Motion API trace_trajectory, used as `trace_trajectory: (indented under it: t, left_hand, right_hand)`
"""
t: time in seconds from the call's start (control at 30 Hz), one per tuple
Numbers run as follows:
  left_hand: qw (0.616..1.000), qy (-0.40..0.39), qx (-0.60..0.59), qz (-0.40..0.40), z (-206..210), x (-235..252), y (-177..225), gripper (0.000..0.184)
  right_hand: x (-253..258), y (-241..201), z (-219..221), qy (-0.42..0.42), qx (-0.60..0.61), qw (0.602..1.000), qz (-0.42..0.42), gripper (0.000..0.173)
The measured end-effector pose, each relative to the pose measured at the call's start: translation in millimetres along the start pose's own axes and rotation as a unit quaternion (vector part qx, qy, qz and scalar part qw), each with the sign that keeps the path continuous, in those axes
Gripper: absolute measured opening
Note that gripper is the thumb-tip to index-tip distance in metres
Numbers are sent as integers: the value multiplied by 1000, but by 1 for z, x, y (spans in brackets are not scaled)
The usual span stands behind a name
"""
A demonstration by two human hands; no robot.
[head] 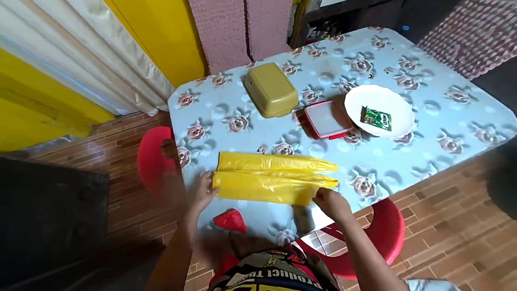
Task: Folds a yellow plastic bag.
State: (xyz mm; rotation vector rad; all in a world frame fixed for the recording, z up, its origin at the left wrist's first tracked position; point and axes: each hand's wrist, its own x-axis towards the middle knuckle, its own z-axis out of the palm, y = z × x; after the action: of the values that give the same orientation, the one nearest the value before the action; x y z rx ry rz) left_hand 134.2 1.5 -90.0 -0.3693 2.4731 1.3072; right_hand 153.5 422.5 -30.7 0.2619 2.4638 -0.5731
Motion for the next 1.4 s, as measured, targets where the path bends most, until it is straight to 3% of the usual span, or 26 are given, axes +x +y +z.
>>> trace_trajectory:
  t: [0.03,0.13,0.23,0.3,0.4,0.53,0.6,0.73,0.8,0.97,1.07,1.13,1.23,1.3,1.4]
  left_hand:
    - [1000,-4,11,15,-3,1,2,84]
    - [998,-52,14,22,-8,7,11,87]
    - [994,-102,-29,-14,-9,16,21,88]
    - [992,-116,-38,-19,-10,22,24,77]
    - [993,-111,-41,-5,-11,25,26,58]
    - [996,-46,-69,27,-3,31,18,37]
    - [993,-13,-107,48,3,31,18,39]
    - [983,-31,-169,63,10,31,17,64]
    - [991,-43,-117,45,12,33,15,64]
    - [997,-1,74,36,18,35,23,56]
    - [976,58,209,35,26,28,35,55]
    - [952,82,275,103,39,22,37,51]
    - [928,7,318,197,66,23,41,53]
    - [917,-74,340,196,81,29,46,56]
    - [904,-117,357,204,99,37,36,59]
  right_hand:
    - [-6,-7,-6,28,-30,999,-9,32]
    - [-1,-10,-5,129,-45,978,-156,46]
    - [30,-12,0,57,-78,973,-211,65]
    - [52,-15,1,1,-93,972,-215,62]
    - [74,-19,0,-37,-86,972,-215,42]
    - [92,-16,-1,-56,-42,980,-189,39]
    - [97,-13,-1,-52,-6,983,-174,41]
    - [106,-8,0,-41,13,986,-160,51]
    - [105,-14,-2,-45,-23,990,-130,57]
    - [101,-22,0,-51,-113,984,-130,38]
    - [92,-29,1,-42,-150,980,-122,34]
    - [80,-43,10,19,-157,981,-115,35]
    - [61,-73,47,165,-109,962,-186,42]
    - [60,-89,85,223,-87,928,-284,45]
    - [66,-98,122,140,-108,933,-315,62]
